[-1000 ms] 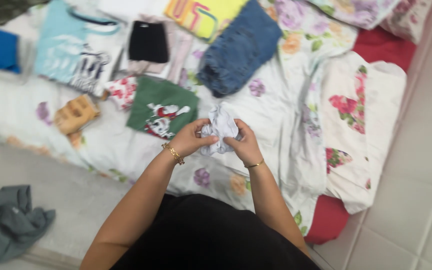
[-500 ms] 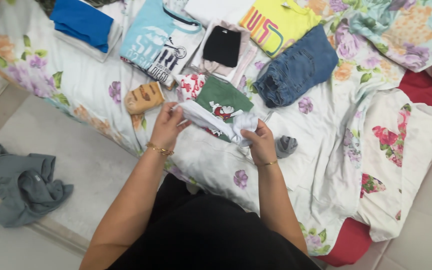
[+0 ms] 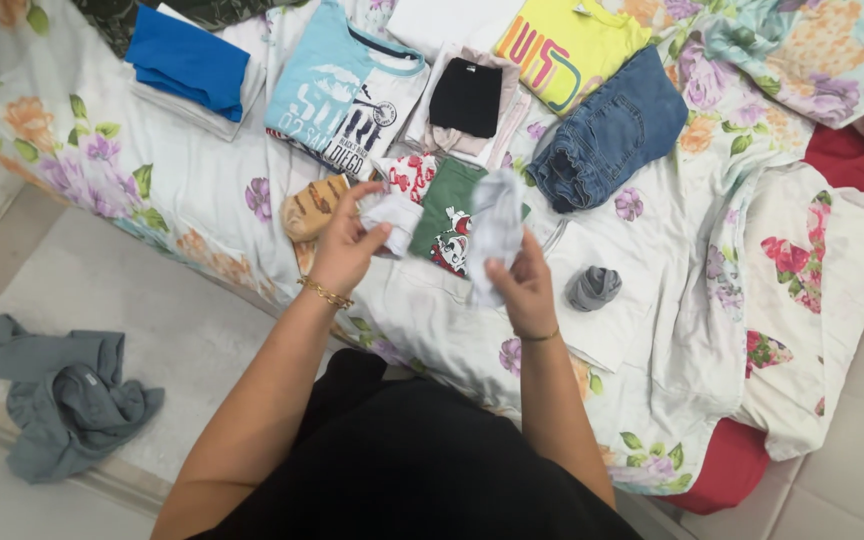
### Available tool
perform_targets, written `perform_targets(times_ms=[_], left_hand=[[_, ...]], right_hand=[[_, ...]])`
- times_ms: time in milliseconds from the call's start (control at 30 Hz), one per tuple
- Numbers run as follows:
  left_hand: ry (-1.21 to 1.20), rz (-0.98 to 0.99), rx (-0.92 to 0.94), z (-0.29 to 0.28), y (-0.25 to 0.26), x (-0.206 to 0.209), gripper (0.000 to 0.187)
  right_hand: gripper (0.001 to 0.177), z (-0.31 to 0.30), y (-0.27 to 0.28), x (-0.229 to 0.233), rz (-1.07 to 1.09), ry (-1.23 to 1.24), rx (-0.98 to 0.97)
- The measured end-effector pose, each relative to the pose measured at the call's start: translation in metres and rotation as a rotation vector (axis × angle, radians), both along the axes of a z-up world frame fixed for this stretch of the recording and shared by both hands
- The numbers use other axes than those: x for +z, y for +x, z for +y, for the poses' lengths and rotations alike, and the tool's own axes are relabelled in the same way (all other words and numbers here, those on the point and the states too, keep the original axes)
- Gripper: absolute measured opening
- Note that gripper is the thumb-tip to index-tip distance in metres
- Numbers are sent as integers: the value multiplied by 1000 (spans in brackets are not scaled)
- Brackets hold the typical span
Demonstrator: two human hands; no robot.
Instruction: Folding various items of laundry including socks and shirts on a bed.
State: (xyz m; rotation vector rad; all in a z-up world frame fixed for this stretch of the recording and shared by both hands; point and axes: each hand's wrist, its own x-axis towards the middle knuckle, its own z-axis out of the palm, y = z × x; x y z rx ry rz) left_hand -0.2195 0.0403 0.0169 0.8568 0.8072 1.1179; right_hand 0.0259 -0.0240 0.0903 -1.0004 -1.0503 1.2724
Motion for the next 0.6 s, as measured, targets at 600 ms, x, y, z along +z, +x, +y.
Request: perform_targets(times_ms=[600], left_hand=[[8, 175, 114, 10, -9, 2, 36]], right_hand=[[24, -7, -4, -67, 181, -251, 102]])
